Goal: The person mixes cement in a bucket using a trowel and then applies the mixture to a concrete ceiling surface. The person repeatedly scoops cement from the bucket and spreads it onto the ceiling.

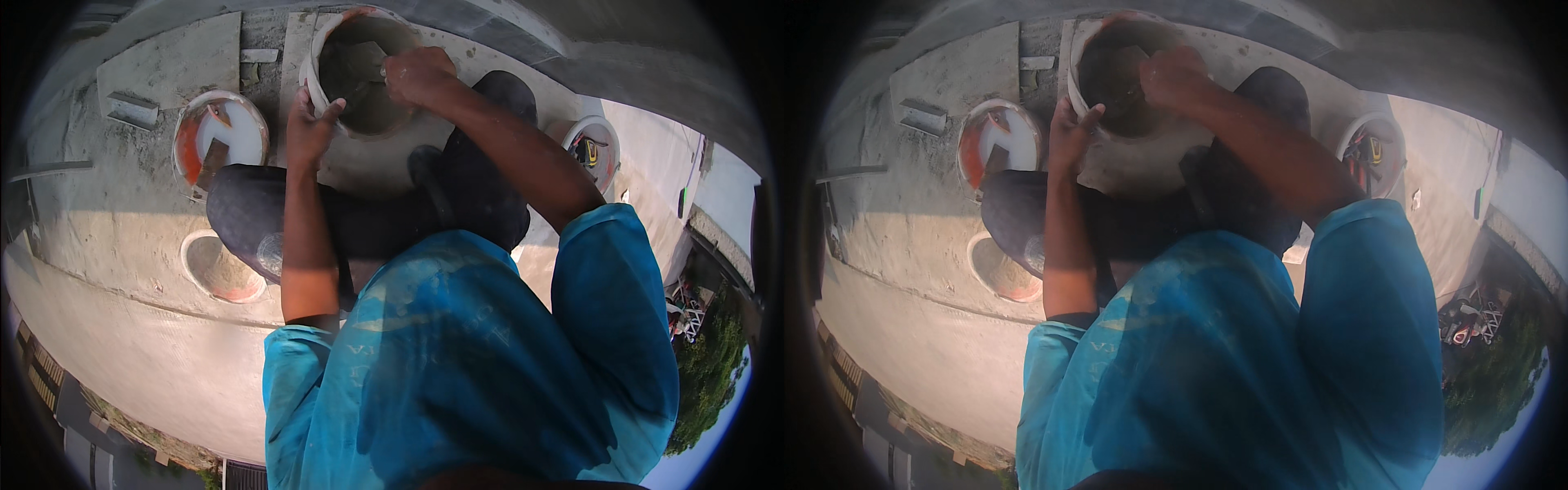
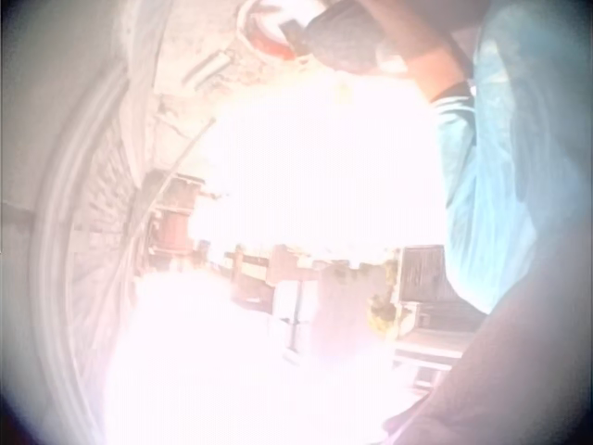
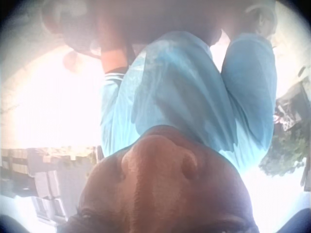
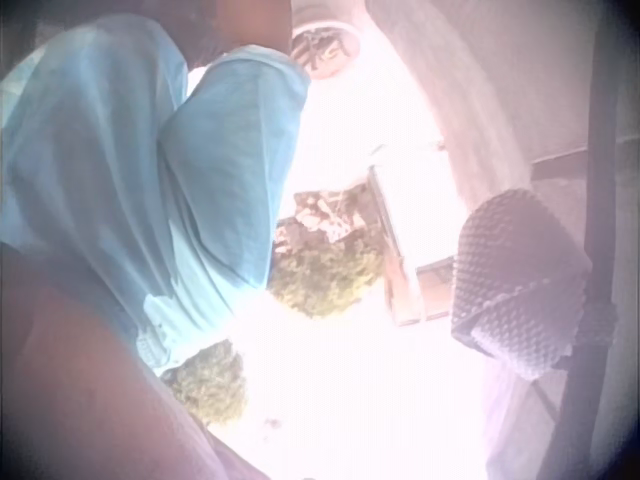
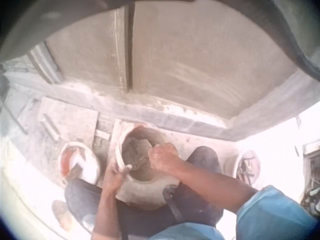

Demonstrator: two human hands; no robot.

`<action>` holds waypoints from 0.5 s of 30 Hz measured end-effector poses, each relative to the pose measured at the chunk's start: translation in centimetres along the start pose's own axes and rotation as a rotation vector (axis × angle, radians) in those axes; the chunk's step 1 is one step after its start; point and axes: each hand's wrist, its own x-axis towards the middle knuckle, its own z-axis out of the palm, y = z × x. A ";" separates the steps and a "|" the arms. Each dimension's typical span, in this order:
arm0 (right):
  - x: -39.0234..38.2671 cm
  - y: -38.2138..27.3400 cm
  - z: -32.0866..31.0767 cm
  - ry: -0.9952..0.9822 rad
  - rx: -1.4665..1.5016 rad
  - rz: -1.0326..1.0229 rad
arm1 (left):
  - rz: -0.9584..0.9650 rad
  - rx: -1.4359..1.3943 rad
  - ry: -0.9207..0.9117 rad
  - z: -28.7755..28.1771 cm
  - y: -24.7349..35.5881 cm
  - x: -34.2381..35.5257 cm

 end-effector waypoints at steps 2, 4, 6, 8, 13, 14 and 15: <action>-0.4 -0.2 0.5 -0.064 -0.022 -0.003 | -0.019 0.023 0.000 0.1 0.4 0.0; -0.3 -1.5 0.9 -0.171 -0.014 0.019 | -0.027 0.084 -0.006 -0.1 0.7 -0.3; 0.4 -1.6 0.6 -0.164 0.092 0.091 | -0.015 0.047 -0.030 -0.1 0.4 -0.1; 1.0 -1.0 0.1 -0.150 0.227 0.140 | -0.022 0.038 -0.025 -0.4 0.4 -0.3; 0.1 -1.1 1.5 -0.255 0.081 0.106 | -0.003 0.031 0.003 0.2 0.3 -0.4; 0.1 -1.6 1.4 -0.254 0.050 0.098 | -0.017 0.021 0.000 0.1 0.5 -0.3; 0.5 -1.7 0.9 -0.214 0.101 0.107 | -0.030 0.011 -0.003 -0.1 0.7 -0.2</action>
